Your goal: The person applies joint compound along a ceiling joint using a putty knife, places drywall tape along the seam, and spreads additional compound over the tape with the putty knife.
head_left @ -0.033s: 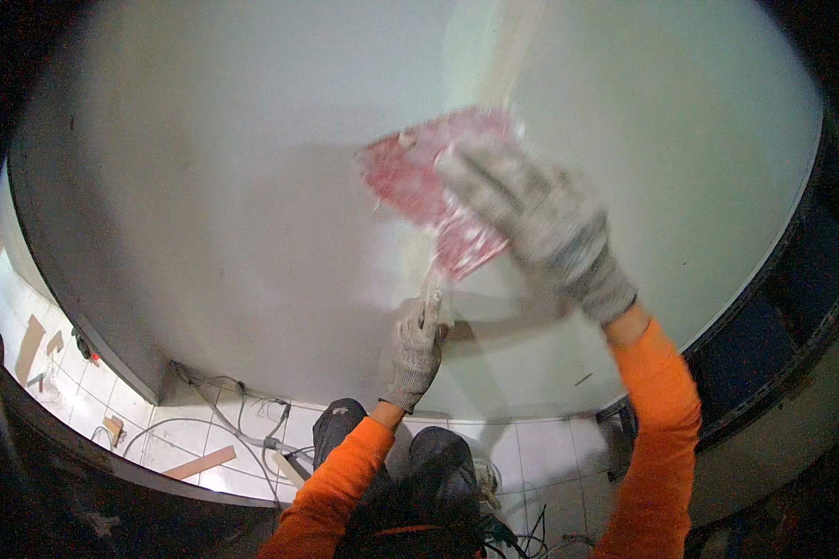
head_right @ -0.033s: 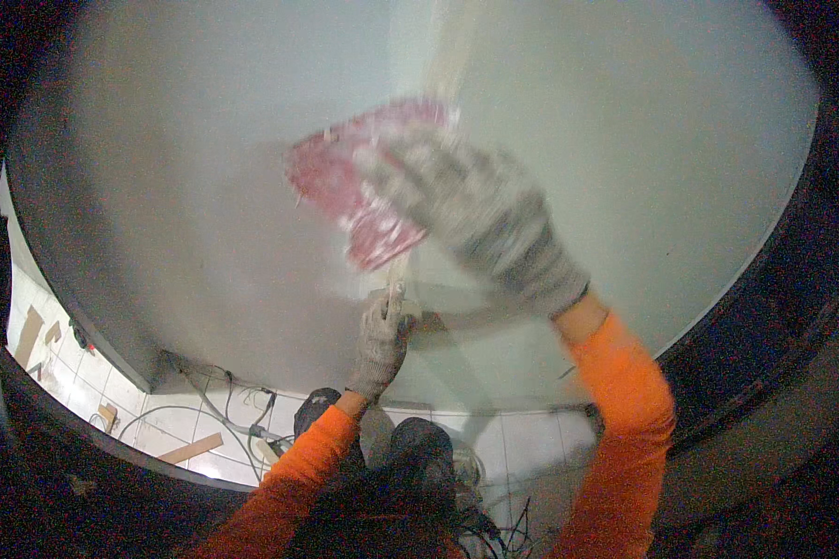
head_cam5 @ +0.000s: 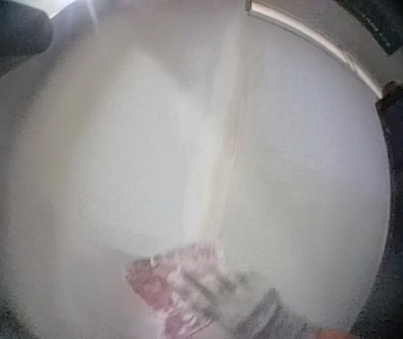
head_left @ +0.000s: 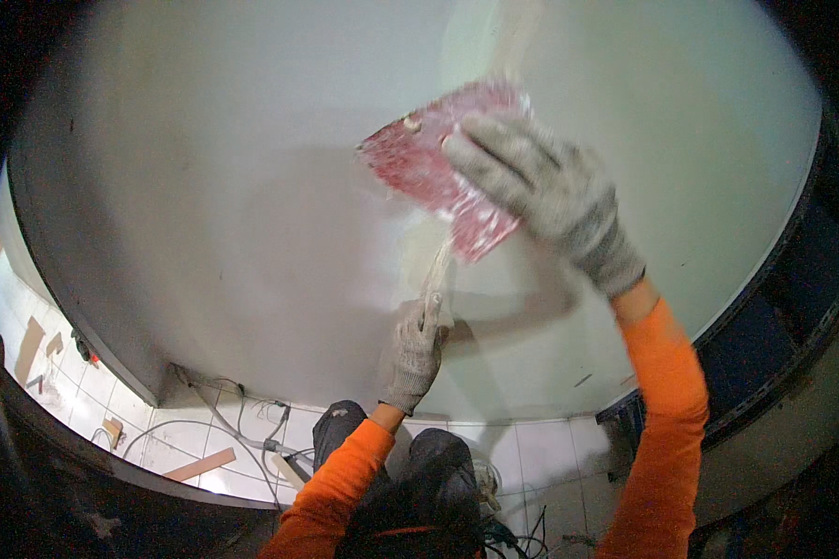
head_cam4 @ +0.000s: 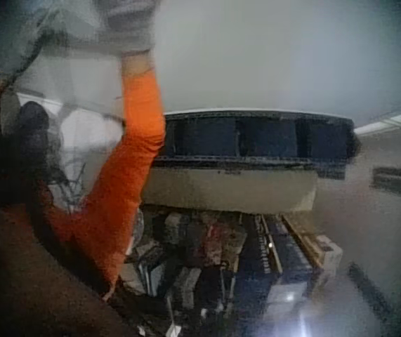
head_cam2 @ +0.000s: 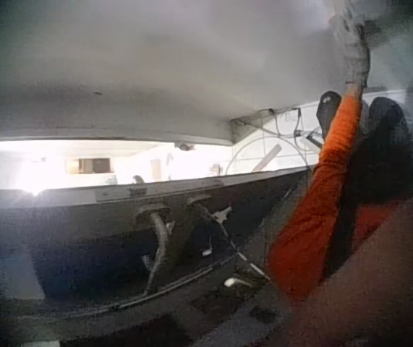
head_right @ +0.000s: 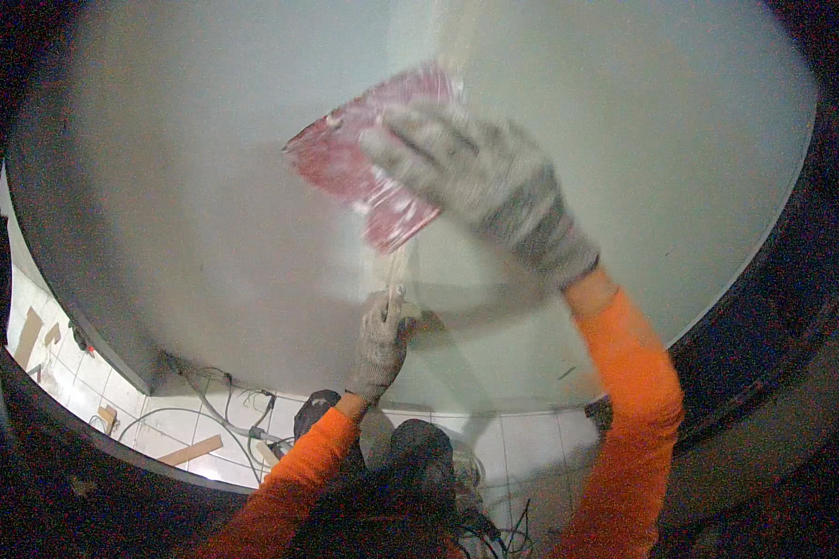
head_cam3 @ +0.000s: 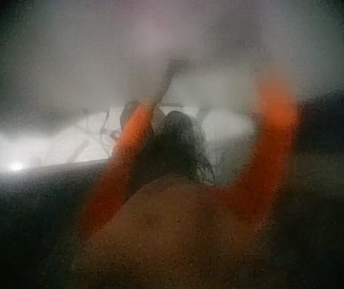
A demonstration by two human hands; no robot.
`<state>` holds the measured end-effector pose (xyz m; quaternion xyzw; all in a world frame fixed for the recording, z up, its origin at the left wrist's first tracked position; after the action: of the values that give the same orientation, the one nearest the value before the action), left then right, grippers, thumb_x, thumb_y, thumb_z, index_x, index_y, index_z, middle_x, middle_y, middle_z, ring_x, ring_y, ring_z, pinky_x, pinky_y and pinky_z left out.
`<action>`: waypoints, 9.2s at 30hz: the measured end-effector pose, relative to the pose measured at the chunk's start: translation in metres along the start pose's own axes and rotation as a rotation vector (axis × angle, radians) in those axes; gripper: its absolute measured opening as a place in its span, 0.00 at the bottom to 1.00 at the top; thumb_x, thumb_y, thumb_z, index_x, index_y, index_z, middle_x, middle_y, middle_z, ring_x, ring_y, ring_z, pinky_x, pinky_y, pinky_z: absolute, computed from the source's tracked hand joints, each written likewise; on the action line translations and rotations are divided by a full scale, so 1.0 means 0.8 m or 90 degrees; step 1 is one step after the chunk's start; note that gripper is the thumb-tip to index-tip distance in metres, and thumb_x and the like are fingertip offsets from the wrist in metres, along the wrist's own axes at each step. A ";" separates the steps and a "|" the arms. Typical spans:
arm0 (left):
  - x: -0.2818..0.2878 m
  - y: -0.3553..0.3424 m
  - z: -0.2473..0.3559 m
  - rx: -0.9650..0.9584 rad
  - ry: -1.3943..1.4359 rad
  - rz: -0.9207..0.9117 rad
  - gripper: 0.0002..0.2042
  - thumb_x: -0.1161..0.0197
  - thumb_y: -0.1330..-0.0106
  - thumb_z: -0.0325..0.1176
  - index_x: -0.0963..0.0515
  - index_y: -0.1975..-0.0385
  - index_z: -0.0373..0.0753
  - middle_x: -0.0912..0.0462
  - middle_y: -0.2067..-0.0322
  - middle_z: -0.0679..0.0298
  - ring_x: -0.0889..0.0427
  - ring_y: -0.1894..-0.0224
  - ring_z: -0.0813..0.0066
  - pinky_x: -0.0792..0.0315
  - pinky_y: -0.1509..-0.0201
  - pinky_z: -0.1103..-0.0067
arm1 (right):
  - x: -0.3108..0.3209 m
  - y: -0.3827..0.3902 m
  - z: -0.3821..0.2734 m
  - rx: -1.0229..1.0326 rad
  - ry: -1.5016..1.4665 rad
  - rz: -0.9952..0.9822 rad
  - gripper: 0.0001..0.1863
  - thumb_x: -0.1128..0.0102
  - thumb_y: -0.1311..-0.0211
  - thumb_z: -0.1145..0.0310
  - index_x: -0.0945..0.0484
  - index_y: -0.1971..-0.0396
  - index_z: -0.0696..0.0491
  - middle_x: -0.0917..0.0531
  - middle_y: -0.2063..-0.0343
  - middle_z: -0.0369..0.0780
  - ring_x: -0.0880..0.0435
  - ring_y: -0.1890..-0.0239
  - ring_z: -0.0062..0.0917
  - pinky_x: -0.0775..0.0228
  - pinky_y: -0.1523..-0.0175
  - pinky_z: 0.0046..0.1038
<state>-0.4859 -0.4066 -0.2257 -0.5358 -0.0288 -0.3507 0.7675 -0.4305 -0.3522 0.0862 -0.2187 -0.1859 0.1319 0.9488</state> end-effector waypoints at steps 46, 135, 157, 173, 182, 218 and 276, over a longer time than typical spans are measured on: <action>0.003 0.016 -0.005 0.070 0.074 -0.102 0.38 0.35 0.35 0.26 0.43 0.24 0.41 0.28 0.37 0.46 0.24 0.53 0.51 0.31 0.48 0.60 | -0.075 0.091 -0.151 -0.147 -0.236 -0.320 0.31 0.42 0.33 0.61 0.31 0.34 0.59 0.26 0.36 0.51 0.23 0.39 0.44 0.28 0.38 0.44; -0.035 0.151 -0.090 0.161 0.028 -0.155 0.44 0.30 0.37 0.32 0.47 0.22 0.38 0.24 0.58 0.54 0.24 0.58 0.52 0.30 0.54 0.60 | -0.166 0.143 -0.205 -0.256 -0.170 -0.265 0.40 0.37 0.41 0.64 0.36 0.26 0.42 0.32 0.28 0.33 0.29 0.29 0.28 0.25 0.36 0.31; -0.128 0.271 -0.117 0.057 -0.153 -0.159 0.36 0.36 0.32 0.29 0.42 0.24 0.47 0.24 0.48 0.49 0.24 0.56 0.53 0.30 0.54 0.59 | -0.232 0.210 -0.318 -0.214 -0.003 -0.419 0.43 0.36 0.41 0.62 0.41 0.24 0.49 0.35 0.27 0.41 0.35 0.27 0.35 0.36 0.29 0.36; -0.200 0.371 -0.166 0.175 -0.140 -0.329 0.20 0.42 0.32 0.32 0.27 0.40 0.39 0.25 0.42 0.51 0.25 0.43 0.49 0.30 0.43 0.57 | -0.262 0.305 -0.499 -0.216 -0.276 -0.451 0.41 0.40 0.38 0.60 0.40 0.27 0.61 0.34 0.30 0.51 0.34 0.28 0.43 0.40 0.26 0.42; -0.238 0.412 -0.201 0.111 -0.123 -0.309 0.14 0.45 0.30 0.33 0.23 0.48 0.40 0.23 0.47 0.51 0.23 0.53 0.52 0.30 0.49 0.60 | -0.174 0.275 -0.437 -0.261 -0.472 -0.365 0.34 0.43 0.35 0.58 0.32 0.29 0.50 0.26 0.34 0.40 0.28 0.32 0.33 0.29 0.37 0.38; -0.188 0.386 -0.153 0.173 -0.071 -0.333 0.38 0.40 0.31 0.30 0.49 0.21 0.46 0.26 0.42 0.50 0.24 0.53 0.51 0.29 0.48 0.58 | -0.114 0.271 -0.246 -0.456 -0.141 -0.075 0.36 0.35 0.41 0.64 0.32 0.30 0.46 0.27 0.34 0.43 0.27 0.34 0.43 0.35 0.31 0.48; -0.173 0.438 -0.166 0.176 -0.022 -0.277 0.33 0.39 0.31 0.35 0.39 0.25 0.43 0.25 0.45 0.48 0.25 0.49 0.49 0.30 0.45 0.57 | -0.195 0.271 -0.291 0.069 -0.140 -0.261 0.36 0.49 0.33 0.56 0.39 0.24 0.41 0.37 0.24 0.35 0.44 0.21 0.27 0.58 0.17 0.35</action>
<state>-0.4346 -0.3854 -0.6209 -0.4127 -0.2045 -0.4912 0.7393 -0.5111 -0.3007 -0.2551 -0.1098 -0.3212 -0.0309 0.9401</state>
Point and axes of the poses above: each hand's wrist, its own y-axis away from the middle knuckle, its own x-axis out of the back of the hand, z = x × y, the point moved 10 cm from there along -y, towards the middle knuckle
